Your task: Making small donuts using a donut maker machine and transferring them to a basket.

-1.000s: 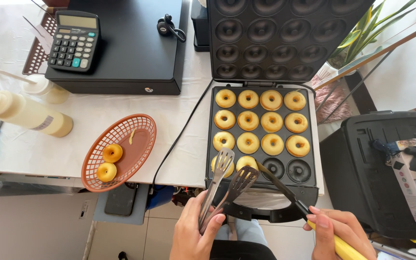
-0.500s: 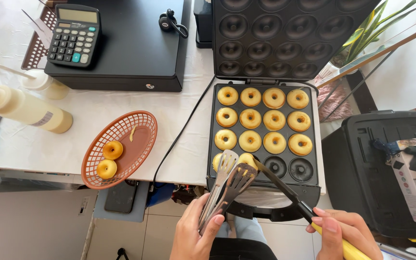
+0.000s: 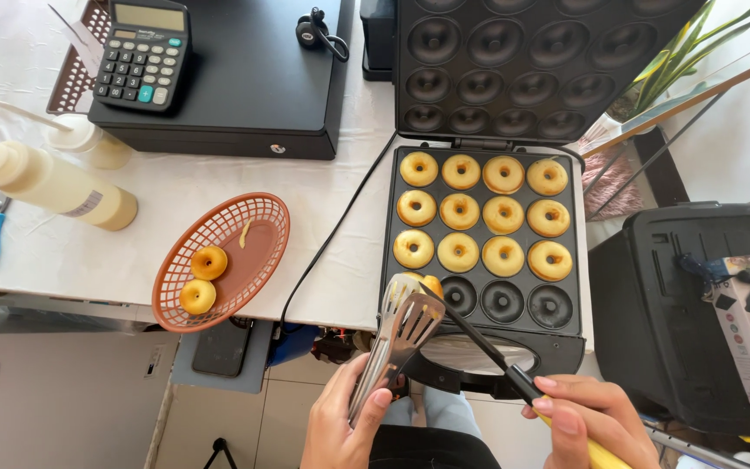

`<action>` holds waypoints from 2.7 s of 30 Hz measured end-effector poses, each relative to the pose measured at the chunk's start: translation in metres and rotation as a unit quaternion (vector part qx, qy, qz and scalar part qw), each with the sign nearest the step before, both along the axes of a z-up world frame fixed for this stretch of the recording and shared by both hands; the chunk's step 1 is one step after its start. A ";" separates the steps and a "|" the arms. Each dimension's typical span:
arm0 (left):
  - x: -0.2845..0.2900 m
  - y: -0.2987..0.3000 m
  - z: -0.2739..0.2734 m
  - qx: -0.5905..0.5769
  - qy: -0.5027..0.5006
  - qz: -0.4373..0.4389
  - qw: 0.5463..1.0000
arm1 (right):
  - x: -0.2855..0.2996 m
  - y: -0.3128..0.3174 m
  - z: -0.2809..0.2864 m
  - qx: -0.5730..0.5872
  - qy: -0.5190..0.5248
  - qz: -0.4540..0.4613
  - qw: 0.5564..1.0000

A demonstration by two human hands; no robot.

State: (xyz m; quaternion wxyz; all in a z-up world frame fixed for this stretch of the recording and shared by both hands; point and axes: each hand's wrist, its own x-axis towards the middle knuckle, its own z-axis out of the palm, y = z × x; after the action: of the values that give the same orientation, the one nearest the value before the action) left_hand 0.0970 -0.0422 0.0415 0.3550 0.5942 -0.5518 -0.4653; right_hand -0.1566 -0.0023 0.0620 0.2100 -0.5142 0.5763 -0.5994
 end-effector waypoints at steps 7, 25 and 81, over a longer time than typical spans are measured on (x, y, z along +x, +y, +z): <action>0.001 0.003 -0.001 0.024 0.005 0.009 1.000 | -0.012 0.006 -0.027 -0.025 -0.015 -0.042 0.999; -0.029 -0.008 0.017 -0.016 -0.023 -0.025 0.999 | -0.072 0.031 -0.042 0.110 -0.057 -0.117 0.985; -0.038 0.025 -0.017 0.127 0.162 0.100 0.973 | -0.069 -0.010 -0.088 -0.064 0.124 0.155 0.978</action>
State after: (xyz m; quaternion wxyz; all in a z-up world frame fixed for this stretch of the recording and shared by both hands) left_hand 0.0588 -0.0176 0.0245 0.4060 0.6038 -0.3610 -0.5834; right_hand -0.2253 -0.0126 -0.0260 0.1943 -0.6798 0.4717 -0.5270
